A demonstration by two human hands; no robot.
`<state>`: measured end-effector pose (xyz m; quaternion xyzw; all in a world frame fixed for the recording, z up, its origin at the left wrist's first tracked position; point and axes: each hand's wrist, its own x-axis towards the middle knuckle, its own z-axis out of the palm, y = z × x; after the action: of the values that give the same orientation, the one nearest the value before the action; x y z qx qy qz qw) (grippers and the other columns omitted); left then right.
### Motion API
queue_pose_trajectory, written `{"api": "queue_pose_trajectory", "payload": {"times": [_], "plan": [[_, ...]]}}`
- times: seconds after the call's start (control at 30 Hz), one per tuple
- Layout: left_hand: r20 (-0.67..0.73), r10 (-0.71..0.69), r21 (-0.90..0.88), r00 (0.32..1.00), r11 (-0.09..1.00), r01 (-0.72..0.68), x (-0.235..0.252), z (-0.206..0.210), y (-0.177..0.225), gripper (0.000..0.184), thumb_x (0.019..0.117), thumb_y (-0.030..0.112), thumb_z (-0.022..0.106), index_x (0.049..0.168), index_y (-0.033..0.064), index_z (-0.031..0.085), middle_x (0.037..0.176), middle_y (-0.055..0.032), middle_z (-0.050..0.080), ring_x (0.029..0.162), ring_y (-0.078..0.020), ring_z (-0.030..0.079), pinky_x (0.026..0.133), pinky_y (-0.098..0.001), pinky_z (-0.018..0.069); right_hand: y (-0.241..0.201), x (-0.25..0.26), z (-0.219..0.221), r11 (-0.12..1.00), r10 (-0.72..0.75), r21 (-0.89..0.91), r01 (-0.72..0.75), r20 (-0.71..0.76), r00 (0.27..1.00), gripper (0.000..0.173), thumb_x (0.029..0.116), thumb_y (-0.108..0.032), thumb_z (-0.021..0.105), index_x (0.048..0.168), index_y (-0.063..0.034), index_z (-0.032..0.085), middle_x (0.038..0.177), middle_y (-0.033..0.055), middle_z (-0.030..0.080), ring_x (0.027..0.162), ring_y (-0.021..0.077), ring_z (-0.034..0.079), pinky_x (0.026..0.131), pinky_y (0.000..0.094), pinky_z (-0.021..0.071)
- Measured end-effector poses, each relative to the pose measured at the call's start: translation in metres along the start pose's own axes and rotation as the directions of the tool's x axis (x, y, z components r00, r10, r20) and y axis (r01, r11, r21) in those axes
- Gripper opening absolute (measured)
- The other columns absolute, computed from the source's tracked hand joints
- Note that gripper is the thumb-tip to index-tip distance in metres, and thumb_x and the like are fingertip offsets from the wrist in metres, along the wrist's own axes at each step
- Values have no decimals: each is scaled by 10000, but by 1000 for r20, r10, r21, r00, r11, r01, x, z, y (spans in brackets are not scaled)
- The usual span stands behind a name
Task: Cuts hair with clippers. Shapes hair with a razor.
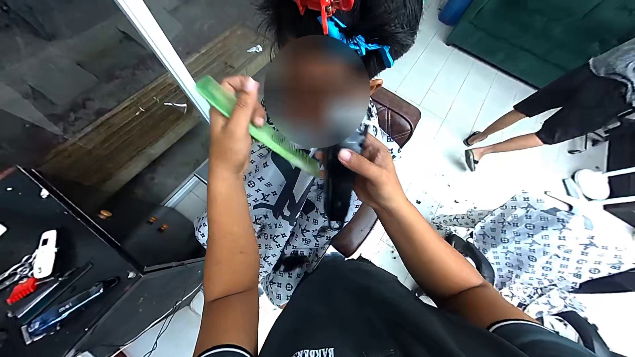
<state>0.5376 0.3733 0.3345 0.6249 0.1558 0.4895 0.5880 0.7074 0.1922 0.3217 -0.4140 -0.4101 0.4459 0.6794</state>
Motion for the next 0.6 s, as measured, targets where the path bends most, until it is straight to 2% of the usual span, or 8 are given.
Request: {"api": "queue_pose_trajectory", "payload": {"times": [0.07,0.13,0.2,0.27,0.33,0.4,0.5,0.6], "plan": [[-136,-90,-198,987,978,62,9,1,11,202,1113,247,359,1028,181,530,684,97,572,608,-29,579,642,-204,550,-7,-16,-20,999,-8,40,7,28,1000,503,936,-288,747,1343,-74,542,1271,166,665,1050,285,712,839,457,632],[-156,-165,-356,974,929,101,20,3,20,292,1120,289,312,970,188,542,710,58,596,633,-66,613,667,-252,585,-13,-22,-35,995,-37,92,35,22,999,484,943,-280,747,1333,-74,548,1299,179,653,1068,300,710,853,463,631],[-130,-214,-419,968,897,142,33,9,24,333,1123,311,285,954,171,536,747,24,620,648,-80,619,634,-238,567,-21,-25,-45,991,-56,118,54,13,998,496,949,-288,742,1348,-87,529,1325,181,643,1093,309,706,872,464,627],[-160,-284,-423,946,885,194,43,17,23,298,1124,328,327,954,163,508,777,10,602,654,-81,607,612,-214,551,-26,-26,-50,990,-70,126,68,13,997,499,950,-287,741,1353,-97,515,1324,182,639,1105,315,700,880,466,623],[-218,-332,-378,918,896,234,42,21,20,250,1111,342,401,970,167,512,789,17,602,665,-81,610,625,-217,553,-27,-29,-55,989,-81,128,79,14,997,490,943,-284,752,1335,-94,528,1272,182,661,1094,318,703,880,476,623],[-218,-306,-255,927,935,248,31,21,16,167,1100,315,438,1042,175,506,782,33,593,672,-81,601,652,-238,551,-29,-30,-59,991,-73,112,72,11,997,468,937,-287,759,1305,-83,554,1230,176,682,1061,309,717,861,474,631],[-53,-202,-38,978,979,200,2,23,10,128,1071,222,395,1041,195,516,695,112,601,602,-12,581,588,-184,517,-28,-25,-59,997,-51,54,52,-11,999,445,924,-277,770,1274,-67,592,1166,143,720,996,269,737,824,437,644],[121,-175,104,977,981,163,-24,38,8,268,1029,172,392,1189,105,597,667,132,552,579,9,526,585,-179,486,-21,-8,-45,999,-16,50,16,-3,1000,508,899,-211,768,1312,-30,535,1126,127,719,978,241,732,843,425,636]]}}
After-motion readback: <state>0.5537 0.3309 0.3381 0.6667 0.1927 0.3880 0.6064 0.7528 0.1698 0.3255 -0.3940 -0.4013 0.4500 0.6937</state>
